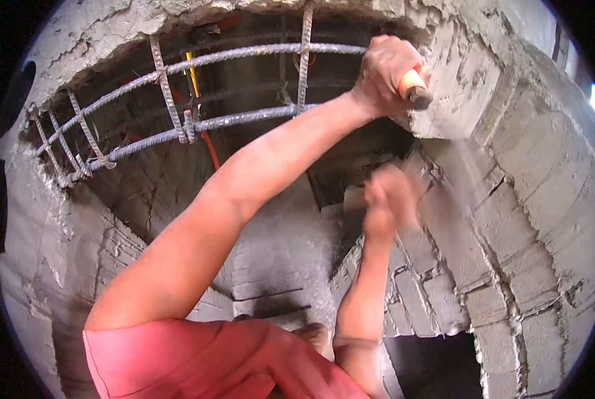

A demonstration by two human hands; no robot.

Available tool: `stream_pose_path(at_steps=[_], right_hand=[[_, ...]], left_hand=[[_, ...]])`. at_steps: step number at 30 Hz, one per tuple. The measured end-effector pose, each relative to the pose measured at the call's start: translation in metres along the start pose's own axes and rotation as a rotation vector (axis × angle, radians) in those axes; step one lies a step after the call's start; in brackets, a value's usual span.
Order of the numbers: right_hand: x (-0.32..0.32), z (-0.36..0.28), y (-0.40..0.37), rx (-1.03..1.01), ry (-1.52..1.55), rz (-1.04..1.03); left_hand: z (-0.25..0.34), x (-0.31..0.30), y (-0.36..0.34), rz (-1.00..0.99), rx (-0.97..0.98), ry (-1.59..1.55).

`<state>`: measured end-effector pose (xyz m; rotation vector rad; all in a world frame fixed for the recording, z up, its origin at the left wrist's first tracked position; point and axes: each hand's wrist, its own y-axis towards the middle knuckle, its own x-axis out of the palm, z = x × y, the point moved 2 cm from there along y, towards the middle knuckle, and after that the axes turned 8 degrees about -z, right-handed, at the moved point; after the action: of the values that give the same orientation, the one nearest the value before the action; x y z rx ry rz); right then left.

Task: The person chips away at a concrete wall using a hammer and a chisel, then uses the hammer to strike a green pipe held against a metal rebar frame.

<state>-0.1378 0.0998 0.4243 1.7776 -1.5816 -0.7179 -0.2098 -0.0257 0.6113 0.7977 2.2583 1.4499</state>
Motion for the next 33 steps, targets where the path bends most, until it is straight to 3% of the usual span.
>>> stream_pose_path(at_steps=[1,4,5,6,7,9,10,12,14,16,19,20,21,22,23,25,26,28,31,32,33], right_hand=[[0.013,0.005,0.015,-0.003,0.797,-0.217],[-0.019,-0.034,0.005,-0.138,1.030,-0.192],[-0.047,-0.052,0.006,-0.247,0.969,-0.165],[-0.063,-0.095,0.009,-0.351,0.785,0.037],[-0.097,-0.112,0.011,-0.535,0.890,0.024],[-0.139,-0.159,0.002,-0.754,0.829,0.292],[-0.152,-0.160,0.000,-0.949,0.826,0.155],[-0.082,-0.084,-0.021,-0.550,1.679,0.392],[0.007,0.002,0.010,0.166,0.372,-0.074],[0.006,-0.024,0.029,-0.033,0.540,-0.087],[-0.045,-0.090,0.016,-0.455,0.784,0.118],[-0.077,-0.122,0.018,-0.601,0.475,0.150],[-0.087,-0.154,0.017,-0.746,0.910,0.118],[-0.122,-0.148,-0.001,-0.839,1.082,0.242],[-0.120,-0.125,0.005,-0.841,1.091,0.241],[-0.095,-0.065,0.003,-1.011,0.247,0.152],[-0.067,-0.043,0.009,-1.033,0.254,0.145],[0.005,-0.013,0.003,0.190,0.619,-0.158],[-0.042,-0.057,-0.001,-0.031,0.423,0.118],[-0.077,-0.082,0.011,-0.451,0.516,-0.085],[-0.096,-0.119,0.011,-0.505,0.605,0.136]], left_hand=[[0.001,0.002,0.000,-0.054,0.017,0.124],[0.002,0.002,0.004,-0.075,0.024,0.049],[0.007,0.003,-0.001,-0.084,0.005,0.044],[0.000,0.004,0.005,-0.054,0.014,0.045],[0.001,0.005,0.002,-0.032,0.000,0.033],[0.003,0.006,0.001,-0.028,-0.010,0.029],[0.002,0.005,0.001,-0.017,-0.012,0.029],[0.004,0.006,-0.001,-0.013,-0.002,0.028],[0.001,0.005,0.002,-0.034,0.046,0.022],[-0.009,0.013,0.016,-0.044,0.101,0.029],[0.000,0.006,-0.001,-0.105,0.040,0.082],[0.001,0.004,0.002,-0.084,0.015,0.041],[0.002,0.005,0.000,-0.079,0.014,0.045],[-0.001,0.006,0.001,-0.069,0.027,0.052],[-0.005,0.005,0.001,-0.071,0.031,0.059],[-0.001,0.008,-0.001,-0.047,0.014,0.053],[-0.005,0.008,0.004,-0.032,0.028,0.065],[0.001,0.010,0.001,-0.052,0.028,0.094],[0.009,0.007,-0.001,-0.090,-0.034,0.052],[0.006,0.006,0.005,-0.102,-0.027,0.052],[0.007,0.005,0.004,-0.107,-0.030,0.058]])
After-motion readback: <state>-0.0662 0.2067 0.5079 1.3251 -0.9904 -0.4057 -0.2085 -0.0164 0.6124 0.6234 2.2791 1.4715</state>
